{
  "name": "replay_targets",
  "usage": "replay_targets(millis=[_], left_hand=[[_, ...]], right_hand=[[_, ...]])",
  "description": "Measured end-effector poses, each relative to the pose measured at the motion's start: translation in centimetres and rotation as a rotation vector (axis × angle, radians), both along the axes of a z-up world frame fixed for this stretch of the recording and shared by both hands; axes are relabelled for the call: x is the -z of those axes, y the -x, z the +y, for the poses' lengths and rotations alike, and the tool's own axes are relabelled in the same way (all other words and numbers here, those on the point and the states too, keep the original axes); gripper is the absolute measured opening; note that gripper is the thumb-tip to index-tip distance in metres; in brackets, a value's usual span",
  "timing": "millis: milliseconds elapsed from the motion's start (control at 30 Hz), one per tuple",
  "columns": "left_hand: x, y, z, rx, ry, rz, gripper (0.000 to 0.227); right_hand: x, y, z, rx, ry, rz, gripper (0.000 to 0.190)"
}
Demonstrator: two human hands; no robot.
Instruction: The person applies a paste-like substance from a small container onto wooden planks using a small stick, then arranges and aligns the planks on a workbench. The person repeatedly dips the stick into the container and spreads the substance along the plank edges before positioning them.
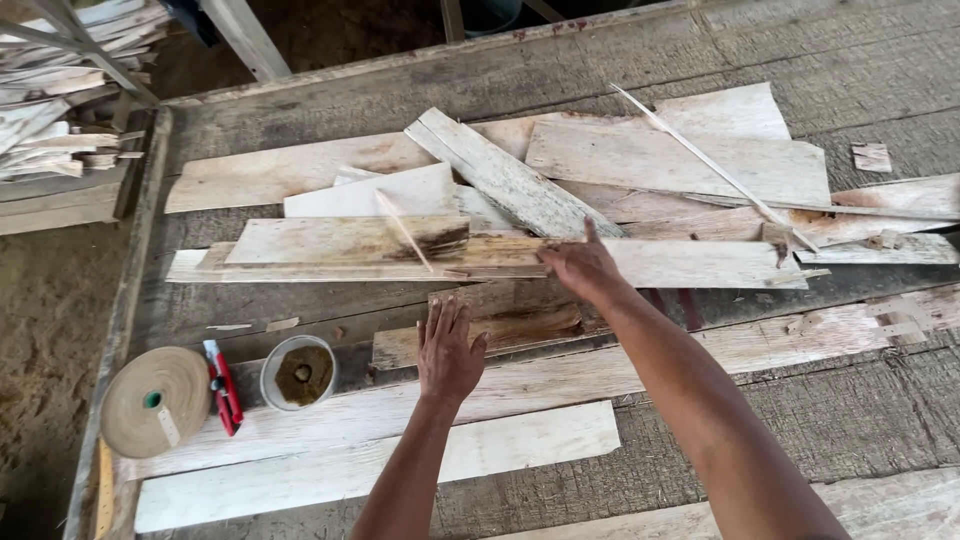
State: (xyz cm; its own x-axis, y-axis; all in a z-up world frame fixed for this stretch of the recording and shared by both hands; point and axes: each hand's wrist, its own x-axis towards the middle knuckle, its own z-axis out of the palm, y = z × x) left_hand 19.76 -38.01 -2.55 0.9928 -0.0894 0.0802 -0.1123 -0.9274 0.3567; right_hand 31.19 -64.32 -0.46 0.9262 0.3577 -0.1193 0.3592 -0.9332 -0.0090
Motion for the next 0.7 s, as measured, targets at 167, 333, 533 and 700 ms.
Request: replay_targets(millis=[167,333,533,700], left_hand=[[-1.1,1.0,1.4,-0.032,0.004,-0.108,0.052],[-2.1,1.8,2.6,-0.092,0.088,-0.160,0.052],[-2.5,4.2,3.7,-0.202,0.390,-0.160,0.052],[-6.1,7.2,4.1,-0.266,0.568,0.007,0.063]], right_hand=[[-5.0,0.3,0.6,0.084,0.024,-0.202,0.029],[-6.9,-0.6,-1.0,0.174,-0.063,-0.149,0.031],[-11.6,1.9,-3.4,0.307,-0.172,0.052,0.041],[-11.8,3.8,-6.0,0.359,0.007,-0.257,0.031]])
